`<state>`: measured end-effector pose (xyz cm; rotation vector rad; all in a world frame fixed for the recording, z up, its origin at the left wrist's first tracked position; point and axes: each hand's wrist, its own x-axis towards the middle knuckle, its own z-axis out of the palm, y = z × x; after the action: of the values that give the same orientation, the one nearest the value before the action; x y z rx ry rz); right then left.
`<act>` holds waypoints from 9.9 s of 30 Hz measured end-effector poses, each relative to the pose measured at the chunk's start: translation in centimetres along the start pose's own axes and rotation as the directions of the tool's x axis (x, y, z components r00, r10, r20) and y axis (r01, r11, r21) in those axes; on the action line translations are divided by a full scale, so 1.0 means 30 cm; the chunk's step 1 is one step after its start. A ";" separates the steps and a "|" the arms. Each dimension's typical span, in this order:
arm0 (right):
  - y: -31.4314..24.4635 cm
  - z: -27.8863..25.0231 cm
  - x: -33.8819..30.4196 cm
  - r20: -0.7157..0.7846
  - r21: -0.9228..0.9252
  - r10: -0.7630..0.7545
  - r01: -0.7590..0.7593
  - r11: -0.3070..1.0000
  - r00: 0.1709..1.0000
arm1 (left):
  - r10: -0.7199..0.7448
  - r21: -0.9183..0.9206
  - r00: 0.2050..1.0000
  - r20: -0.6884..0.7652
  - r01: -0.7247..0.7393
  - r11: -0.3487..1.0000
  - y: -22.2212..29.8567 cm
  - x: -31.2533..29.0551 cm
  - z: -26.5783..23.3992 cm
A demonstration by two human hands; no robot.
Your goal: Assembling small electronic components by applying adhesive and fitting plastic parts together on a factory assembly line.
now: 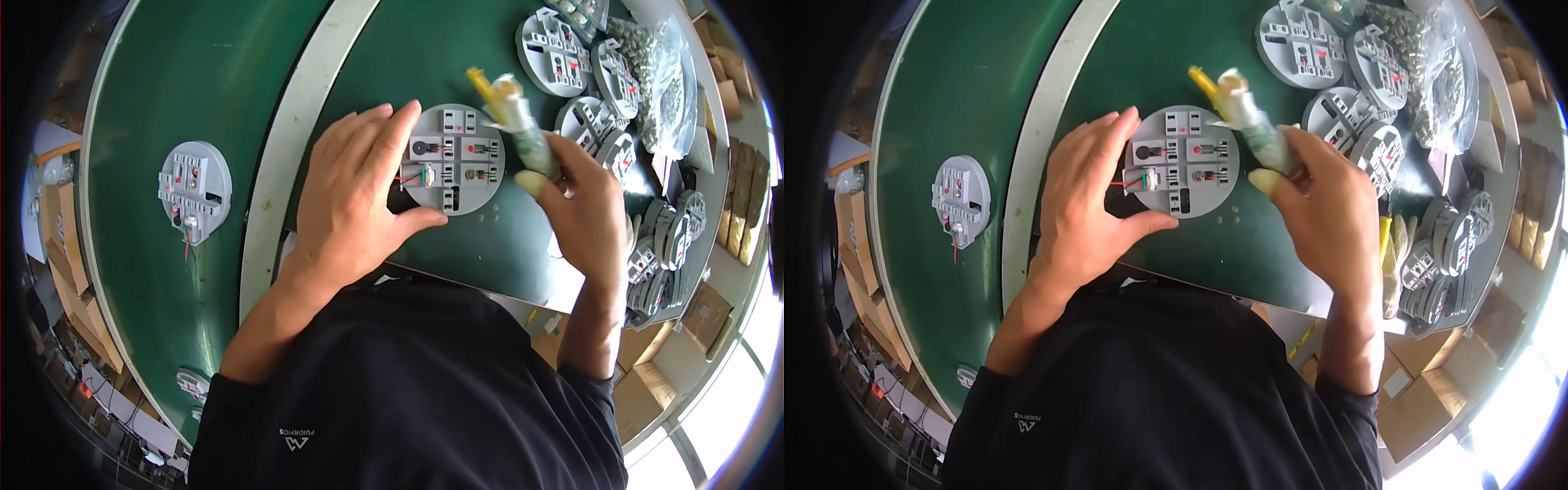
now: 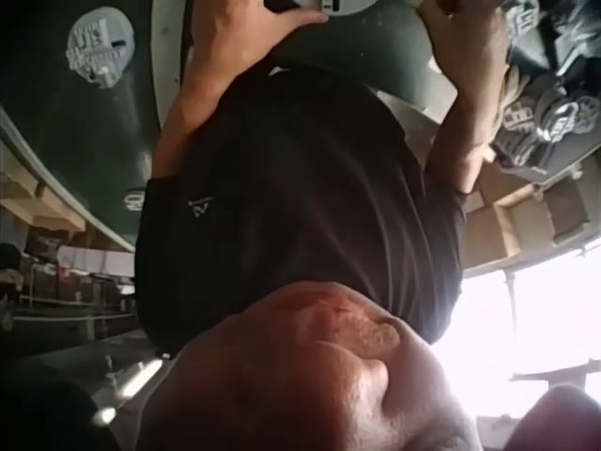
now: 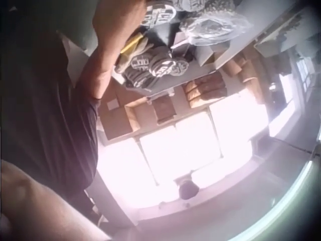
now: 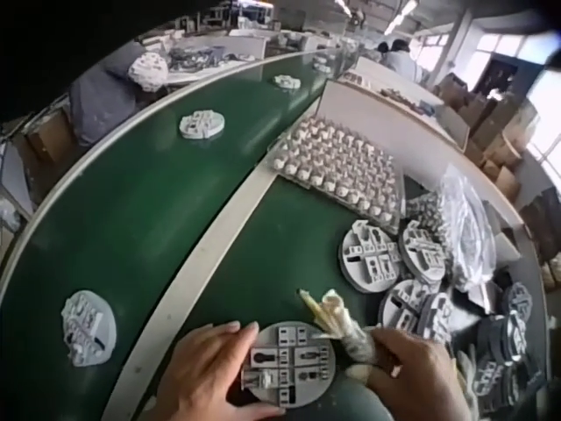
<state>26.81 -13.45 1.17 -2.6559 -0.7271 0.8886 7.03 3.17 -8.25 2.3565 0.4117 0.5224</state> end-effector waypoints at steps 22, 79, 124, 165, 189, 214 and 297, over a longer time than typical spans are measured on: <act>0.082 0.176 -0.154 -0.365 0.462 -0.166 0.333 0.822 0.916 | 0.044 -0.005 0.999 -0.032 -0.044 0.999 0.007 -0.021 -0.014; 0.081 0.316 0.060 -0.442 -0.046 -0.722 0.790 0.611 0.533 | 0.566 0.063 0.800 0.202 -0.587 0.807 0.108 0.199 -0.020; 0.081 0.290 0.079 -0.440 -0.046 -0.759 0.833 0.552 0.479 | 0.329 0.128 0.923 0.198 -0.357 0.925 0.182 0.147 0.021; 0.750 -0.561 0.511 -0.684 -0.233 -0.282 0.164 0.958 0.673 | -0.482 -0.510 0.866 0.132 0.476 0.717 0.036 0.105 -0.068; 0.188 0.075 -0.144 -0.298 0.869 -0.354 0.405 0.283 0.887 | -0.489 -0.587 0.856 0.168 0.485 0.648 0.005 0.079 -0.067; 0.217 0.332 -0.025 -0.183 0.845 -0.373 0.340 0.413 0.910 | 0.088 0.378 0.834 -0.544 0.150 0.913 -0.342 0.411 -0.358; 0.069 0.310 0.102 -0.692 -0.001 -0.556 0.770 0.638 0.460 | -0.008 0.226 1.000 -0.020 0.013 0.974 0.043 0.120 -0.007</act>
<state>23.96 -12.91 -8.41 -1.8506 -1.1830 -0.1511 10.26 3.89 -6.30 2.5675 0.5162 0.5168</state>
